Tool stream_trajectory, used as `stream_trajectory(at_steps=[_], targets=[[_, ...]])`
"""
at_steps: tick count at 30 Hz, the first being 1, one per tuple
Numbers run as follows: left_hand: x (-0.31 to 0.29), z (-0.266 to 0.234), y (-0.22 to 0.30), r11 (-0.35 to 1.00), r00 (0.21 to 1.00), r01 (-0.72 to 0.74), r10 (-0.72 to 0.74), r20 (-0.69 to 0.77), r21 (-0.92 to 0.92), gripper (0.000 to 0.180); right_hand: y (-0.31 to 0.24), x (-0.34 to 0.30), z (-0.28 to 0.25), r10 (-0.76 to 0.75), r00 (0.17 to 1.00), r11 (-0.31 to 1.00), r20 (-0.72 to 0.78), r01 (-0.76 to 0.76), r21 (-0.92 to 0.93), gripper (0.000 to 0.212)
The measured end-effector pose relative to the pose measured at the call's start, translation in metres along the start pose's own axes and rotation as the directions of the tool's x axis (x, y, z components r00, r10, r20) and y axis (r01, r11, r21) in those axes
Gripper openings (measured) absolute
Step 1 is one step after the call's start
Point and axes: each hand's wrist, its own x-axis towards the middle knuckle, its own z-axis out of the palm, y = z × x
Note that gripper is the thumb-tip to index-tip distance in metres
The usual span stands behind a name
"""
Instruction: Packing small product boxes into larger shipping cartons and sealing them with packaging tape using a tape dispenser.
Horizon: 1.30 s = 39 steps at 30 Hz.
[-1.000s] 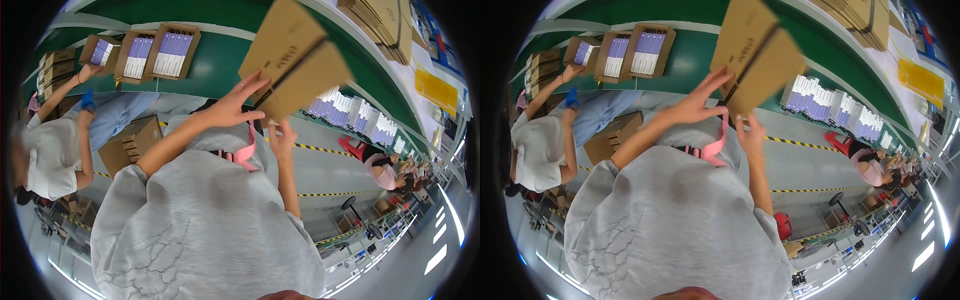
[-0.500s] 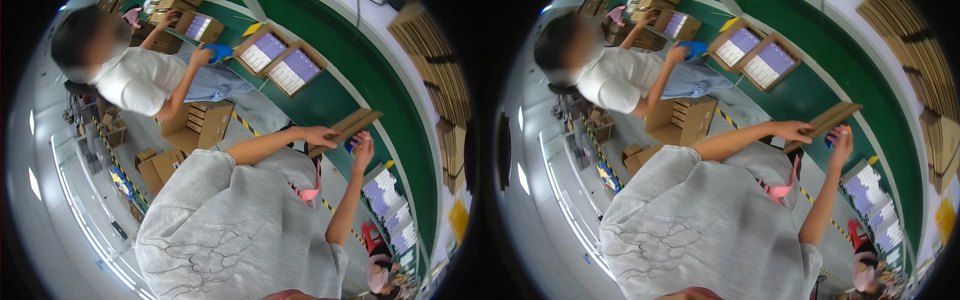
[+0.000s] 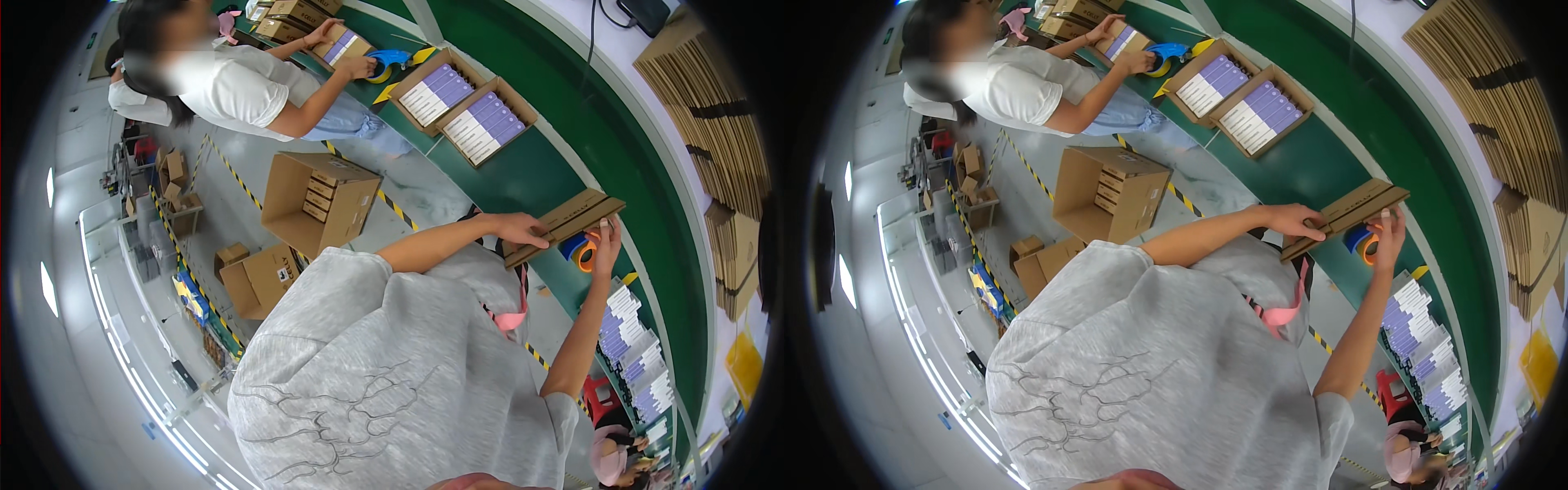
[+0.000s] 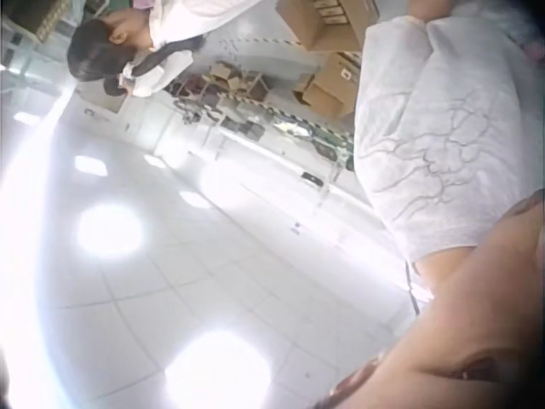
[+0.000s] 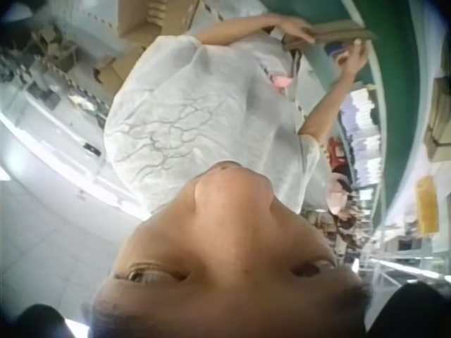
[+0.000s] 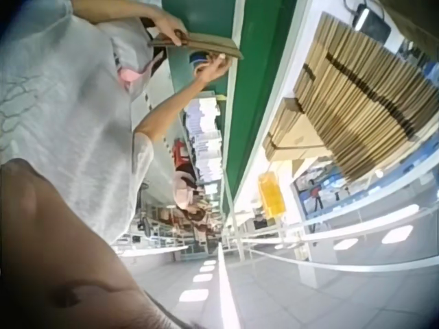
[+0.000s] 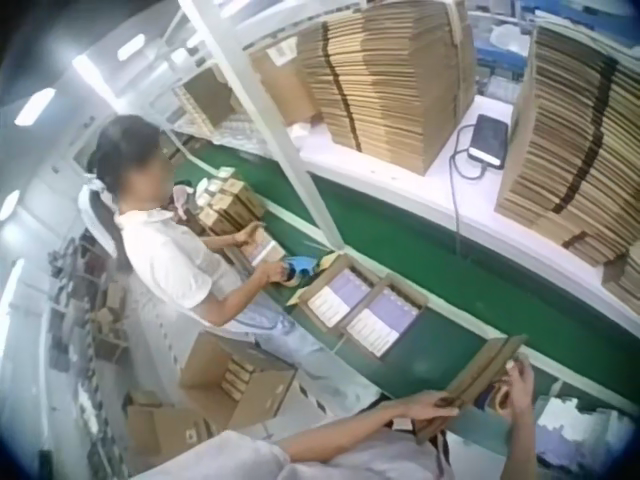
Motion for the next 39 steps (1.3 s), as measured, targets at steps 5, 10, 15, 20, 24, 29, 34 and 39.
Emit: stream_trajectory(at_steps=[5,10,15,20,24,29,34,39], targets=[[0.010,0.030,0.005,0.748,0.975,0.016,0.136,-0.177,0.664,0.042,-0.003,0.013,-0.015,-0.101,0.986,0.960,0.131,0.132,-0.249,0.050],[0.008,0.039,-0.015,0.699,0.991,0.128,-0.116,-0.065,0.704,0.022,-0.013,0.017,-0.013,-0.101,0.979,0.860,0.178,0.176,-0.479,0.054],[0.000,-0.004,-0.026,0.695,0.977,0.183,-0.049,-0.208,0.695,0.025,-0.006,0.010,-0.023,-0.189,0.975,0.644,0.117,0.213,-0.735,0.056],[-0.017,-0.007,-0.006,0.726,0.943,0.239,-0.016,-0.331,0.645,0.026,0.003,-0.008,-0.003,-0.188,0.971,0.878,-0.147,0.099,-0.468,0.048],[0.004,-0.008,-0.018,0.648,0.986,0.162,-0.079,-0.146,0.745,0.032,0.005,0.008,0.018,0.054,0.984,0.908,-0.171,-0.119,-0.401,0.038],[0.004,-0.023,-0.037,0.794,0.974,0.220,-0.207,-0.087,0.567,0.041,-0.021,0.015,0.022,0.114,0.986,0.956,0.124,-0.075,-0.283,0.034],[-0.003,-0.013,-0.041,0.767,0.927,0.175,0.082,-0.365,0.617,0.043,-0.021,0.018,0.022,0.152,0.971,0.937,0.184,-0.082,-0.341,0.028],[-0.010,-0.033,-0.059,0.886,0.776,0.275,0.025,-0.630,0.373,0.039,0.020,0.014,0.014,-0.005,0.989,0.929,0.149,0.059,-0.365,0.021]])
